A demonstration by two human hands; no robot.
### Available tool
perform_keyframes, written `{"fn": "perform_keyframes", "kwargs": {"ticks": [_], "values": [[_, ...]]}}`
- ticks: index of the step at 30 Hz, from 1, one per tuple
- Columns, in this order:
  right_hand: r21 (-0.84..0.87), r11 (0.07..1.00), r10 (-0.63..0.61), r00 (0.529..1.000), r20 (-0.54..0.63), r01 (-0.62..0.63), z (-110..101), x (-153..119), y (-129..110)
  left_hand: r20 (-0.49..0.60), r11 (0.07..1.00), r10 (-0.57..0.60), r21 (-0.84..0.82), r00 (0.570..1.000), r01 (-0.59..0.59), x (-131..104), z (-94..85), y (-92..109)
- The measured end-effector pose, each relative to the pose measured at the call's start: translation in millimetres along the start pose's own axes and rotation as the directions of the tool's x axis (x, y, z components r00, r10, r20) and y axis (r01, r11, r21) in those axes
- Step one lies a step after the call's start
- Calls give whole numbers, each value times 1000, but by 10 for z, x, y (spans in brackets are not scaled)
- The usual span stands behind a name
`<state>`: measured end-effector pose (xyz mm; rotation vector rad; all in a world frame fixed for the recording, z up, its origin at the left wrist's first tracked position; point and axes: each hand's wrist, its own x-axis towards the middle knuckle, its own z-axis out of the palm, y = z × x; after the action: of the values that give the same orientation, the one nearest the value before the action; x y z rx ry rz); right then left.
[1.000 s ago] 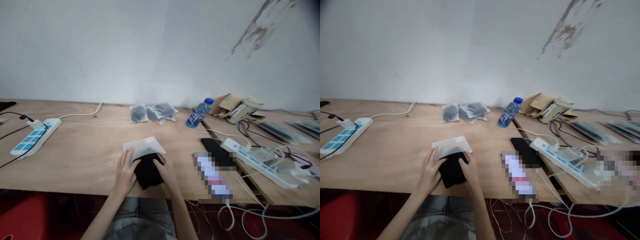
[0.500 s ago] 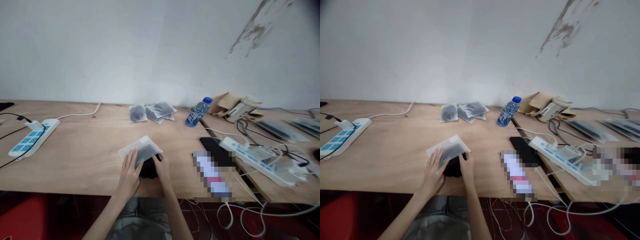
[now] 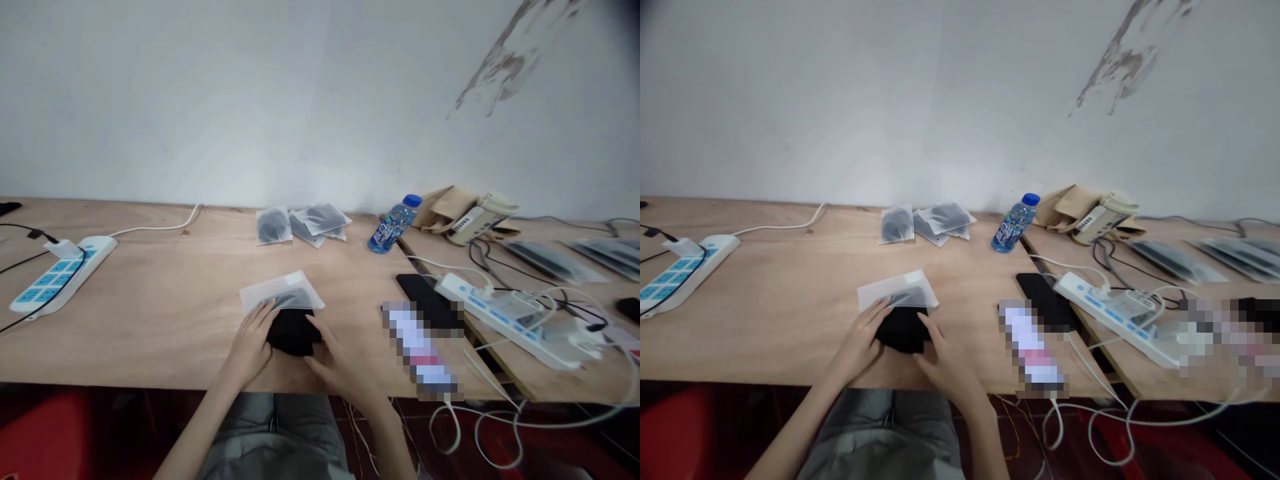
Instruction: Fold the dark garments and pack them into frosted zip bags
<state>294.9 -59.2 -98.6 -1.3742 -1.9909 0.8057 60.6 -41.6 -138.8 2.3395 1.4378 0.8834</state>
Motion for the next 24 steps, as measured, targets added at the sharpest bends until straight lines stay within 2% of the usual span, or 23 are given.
{"fn": "perform_keyframes", "kwargs": {"ticks": [3, 8, 13, 15, 19, 21, 24], "values": [[-25, 999, 27, 1000, 13, -27, 133, 11, 79, -22, 999, 11, -45, 1000, -12, 9, -14, 5], [-107, 994, -16, 988, -152, -1, 283, 174, 150, -43, 991, 33, -125, 999, -38, 36, -99, 44], [-200, 976, -141, 943, -300, 82, 315, 330, 47, -45, 977, 97, -189, 994, -104, 55, -142, 141], [-308, 950, -157, 924, -349, 45, 341, 375, 8, -70, 970, 92, -217, 993, -106, 58, -133, 185], [-480, 866, -120, 874, -471, -140, 375, 402, -12, -106, 963, 78, -250, 991, -103, 57, -110, 225], [-490, 860, -123, 873, -472, -143, 371, 396, 2, -103, 962, 90, -248, 991, -113, 52, -101, 220], [-487, 870, -150, 895, -421, -84, 366, 401, 37, -88, 965, 111, -229, 990, -128, 39, -70, 222]]}}
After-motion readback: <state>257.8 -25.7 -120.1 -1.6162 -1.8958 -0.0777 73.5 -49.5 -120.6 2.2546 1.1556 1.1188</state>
